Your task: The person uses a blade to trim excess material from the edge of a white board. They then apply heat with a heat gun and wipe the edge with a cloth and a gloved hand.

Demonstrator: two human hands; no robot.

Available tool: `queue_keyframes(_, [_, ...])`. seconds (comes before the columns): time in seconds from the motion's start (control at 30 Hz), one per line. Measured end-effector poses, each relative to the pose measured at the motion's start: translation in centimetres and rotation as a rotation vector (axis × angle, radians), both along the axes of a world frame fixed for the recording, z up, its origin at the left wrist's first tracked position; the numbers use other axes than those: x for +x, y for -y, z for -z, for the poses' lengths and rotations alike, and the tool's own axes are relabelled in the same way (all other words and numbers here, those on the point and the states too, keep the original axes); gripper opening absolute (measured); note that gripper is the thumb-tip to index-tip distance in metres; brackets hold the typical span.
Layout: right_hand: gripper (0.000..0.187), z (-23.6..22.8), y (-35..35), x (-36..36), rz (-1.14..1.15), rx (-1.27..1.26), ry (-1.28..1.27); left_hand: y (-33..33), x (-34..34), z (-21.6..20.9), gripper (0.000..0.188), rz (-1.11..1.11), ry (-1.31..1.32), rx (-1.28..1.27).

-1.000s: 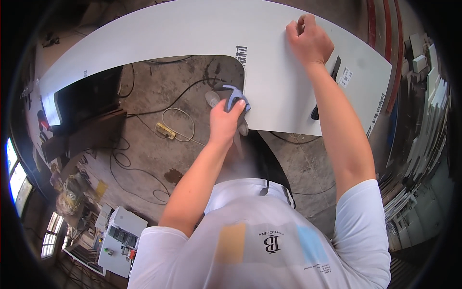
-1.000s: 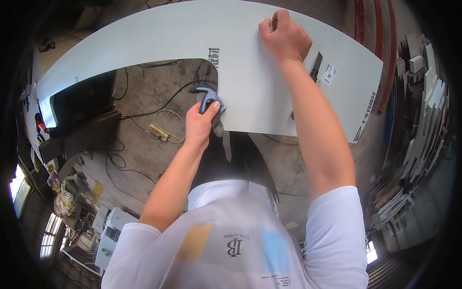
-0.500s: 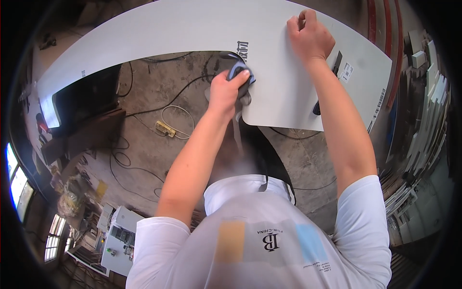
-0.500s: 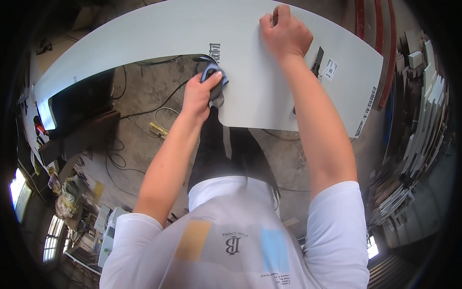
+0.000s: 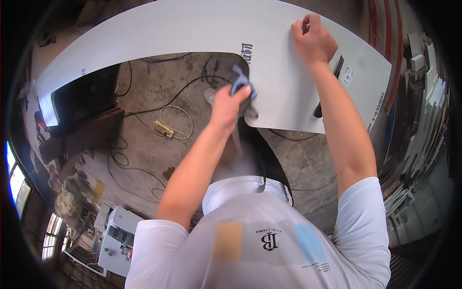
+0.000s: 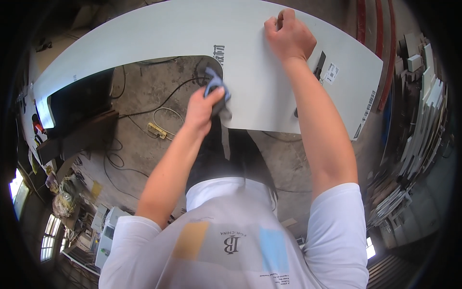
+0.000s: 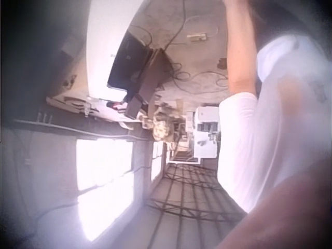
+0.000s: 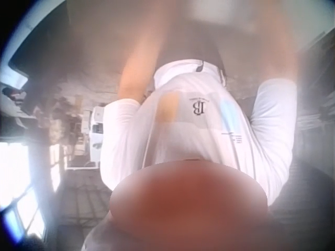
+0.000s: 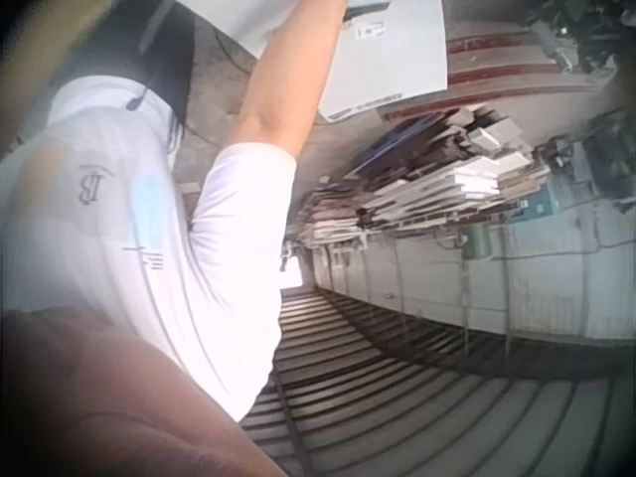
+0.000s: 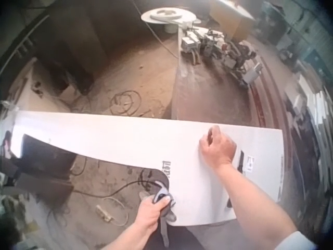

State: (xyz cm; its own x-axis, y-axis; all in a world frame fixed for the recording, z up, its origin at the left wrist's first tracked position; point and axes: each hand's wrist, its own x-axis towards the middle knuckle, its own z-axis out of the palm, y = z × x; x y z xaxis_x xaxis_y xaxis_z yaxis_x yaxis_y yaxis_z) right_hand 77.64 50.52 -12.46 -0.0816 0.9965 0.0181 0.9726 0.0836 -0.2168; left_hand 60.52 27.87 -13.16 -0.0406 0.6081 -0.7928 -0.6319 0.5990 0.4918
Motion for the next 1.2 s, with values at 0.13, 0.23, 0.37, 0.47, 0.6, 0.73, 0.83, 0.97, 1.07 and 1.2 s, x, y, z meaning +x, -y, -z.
queue_keyframes(0.13, [0.023,-0.2,-0.2,0.2,-0.011,0.051,-0.006,1.8,0.5,-0.6,0.022,0.021,-0.066,-0.059])
queue_keyframes(0.23, [0.026,-0.2,-0.2,-0.2,-0.018,0.010,0.004,-3.2,-1.2,-0.8,0.019,0.007,0.033,0.009])
queue_keyframes(0.37, [0.023,0.0,-0.2,-0.1,0.016,0.002,0.017,-0.7,-0.2,-0.4,0.020,0.028,-0.027,0.001])
queue_keyframes(0.47, [0.024,-0.4,-0.1,0.4,0.017,-0.019,0.006,3.9,0.7,-1.7,0.022,0.026,0.006,-0.066])
queue_keyframes(0.6, [0.024,-0.5,0.0,0.0,-0.002,0.018,-0.004,-1.5,-1.1,-0.7,0.019,0.083,-0.025,0.031])
queue_keyframes(0.73, [0.026,-0.3,-0.1,-0.5,0.021,-0.015,0.025,-4.2,-1.4,-0.4,0.024,0.141,-0.175,0.068])
queue_keyframes(0.83, [0.027,-0.6,-0.5,-0.3,0.029,-0.051,0.035,1.5,-0.2,1.0,0.029,0.258,-0.456,0.140])
queue_keyframes(0.97, [0.029,-0.8,-0.5,-0.3,0.034,-0.033,0.019,11.7,0.4,-1.2,0.022,0.450,-0.288,-0.095])
queue_keyframes(1.07, [0.030,-1.1,-0.9,0.2,0.038,-0.031,0.038,16.3,-1.3,-1.5,0.022,0.412,-0.245,-0.147])
queue_keyframes(1.2, [0.031,-4.1,0.3,3.0,-0.126,-0.040,-0.135,19.6,-5.4,-3.0,0.031,0.246,-0.481,-0.046])
